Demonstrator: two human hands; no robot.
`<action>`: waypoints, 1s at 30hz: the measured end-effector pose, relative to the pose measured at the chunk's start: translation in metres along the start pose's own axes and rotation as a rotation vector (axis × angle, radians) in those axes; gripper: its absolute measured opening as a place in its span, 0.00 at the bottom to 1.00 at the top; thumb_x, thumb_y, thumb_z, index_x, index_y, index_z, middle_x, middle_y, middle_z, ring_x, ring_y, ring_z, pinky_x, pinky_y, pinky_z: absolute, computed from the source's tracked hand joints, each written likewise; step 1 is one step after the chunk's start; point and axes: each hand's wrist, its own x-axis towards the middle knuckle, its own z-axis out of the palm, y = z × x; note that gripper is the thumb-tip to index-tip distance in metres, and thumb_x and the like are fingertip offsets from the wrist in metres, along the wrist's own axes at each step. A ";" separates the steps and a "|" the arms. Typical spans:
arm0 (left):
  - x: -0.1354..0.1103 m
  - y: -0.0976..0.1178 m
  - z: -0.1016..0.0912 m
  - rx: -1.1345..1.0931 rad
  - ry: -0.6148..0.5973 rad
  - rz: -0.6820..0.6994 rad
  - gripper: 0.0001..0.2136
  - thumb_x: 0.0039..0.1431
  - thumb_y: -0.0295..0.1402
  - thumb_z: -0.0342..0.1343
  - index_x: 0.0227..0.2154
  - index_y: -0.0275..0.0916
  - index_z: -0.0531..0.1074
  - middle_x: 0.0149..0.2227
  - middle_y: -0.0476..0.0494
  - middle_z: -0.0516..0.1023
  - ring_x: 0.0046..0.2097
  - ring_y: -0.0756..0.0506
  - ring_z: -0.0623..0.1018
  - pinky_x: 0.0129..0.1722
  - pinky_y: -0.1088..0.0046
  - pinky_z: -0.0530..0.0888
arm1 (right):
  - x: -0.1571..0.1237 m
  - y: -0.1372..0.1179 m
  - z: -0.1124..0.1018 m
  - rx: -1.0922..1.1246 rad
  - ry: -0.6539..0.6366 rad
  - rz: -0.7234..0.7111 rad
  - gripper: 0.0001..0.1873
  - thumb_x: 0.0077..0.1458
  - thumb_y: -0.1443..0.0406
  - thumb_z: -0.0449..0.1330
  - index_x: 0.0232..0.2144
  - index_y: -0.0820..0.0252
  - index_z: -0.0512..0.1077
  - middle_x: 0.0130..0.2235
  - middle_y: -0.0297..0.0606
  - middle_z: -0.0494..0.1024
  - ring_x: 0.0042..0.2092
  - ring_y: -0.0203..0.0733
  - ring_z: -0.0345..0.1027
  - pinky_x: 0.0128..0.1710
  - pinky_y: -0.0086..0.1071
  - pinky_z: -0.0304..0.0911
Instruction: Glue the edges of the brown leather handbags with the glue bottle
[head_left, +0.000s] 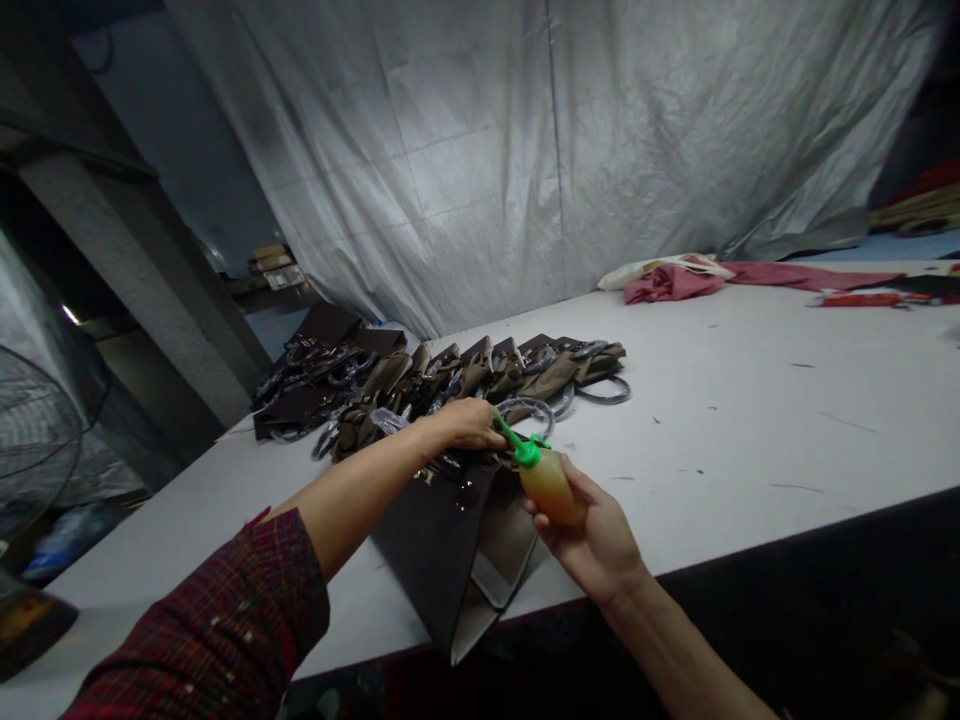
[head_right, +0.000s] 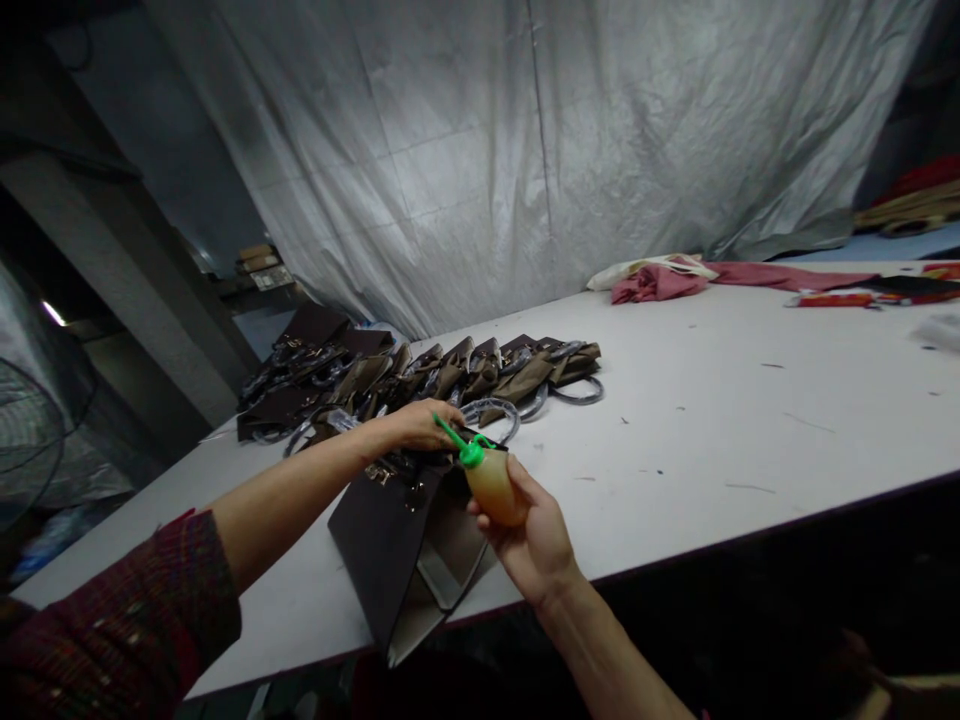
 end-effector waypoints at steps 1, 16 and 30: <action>-0.002 0.000 0.000 -0.011 -0.011 0.014 0.17 0.52 0.44 0.57 0.42 0.42 0.80 0.35 0.45 0.82 0.37 0.44 0.78 0.32 0.74 0.69 | 0.001 -0.003 -0.001 0.015 0.004 0.020 0.09 0.61 0.63 0.59 0.40 0.63 0.74 0.31 0.41 0.79 0.24 0.37 0.71 0.17 0.23 0.67; -0.014 0.023 0.020 0.268 0.088 0.038 0.26 0.48 0.58 0.57 0.42 0.43 0.77 0.38 0.37 0.83 0.42 0.34 0.81 0.36 0.66 0.73 | -0.004 -0.019 0.009 0.417 -0.122 0.083 0.18 0.59 0.68 0.52 0.51 0.63 0.66 0.39 0.41 0.76 0.27 0.31 0.66 0.18 0.18 0.66; 0.011 0.026 0.019 0.291 0.048 -0.046 0.16 0.58 0.37 0.51 0.42 0.37 0.79 0.46 0.31 0.81 0.49 0.34 0.79 0.45 0.61 0.75 | -0.027 -0.073 -0.048 0.067 0.227 0.071 0.16 0.65 0.67 0.47 0.51 0.65 0.68 0.49 0.63 0.76 0.25 0.36 0.74 0.13 0.20 0.63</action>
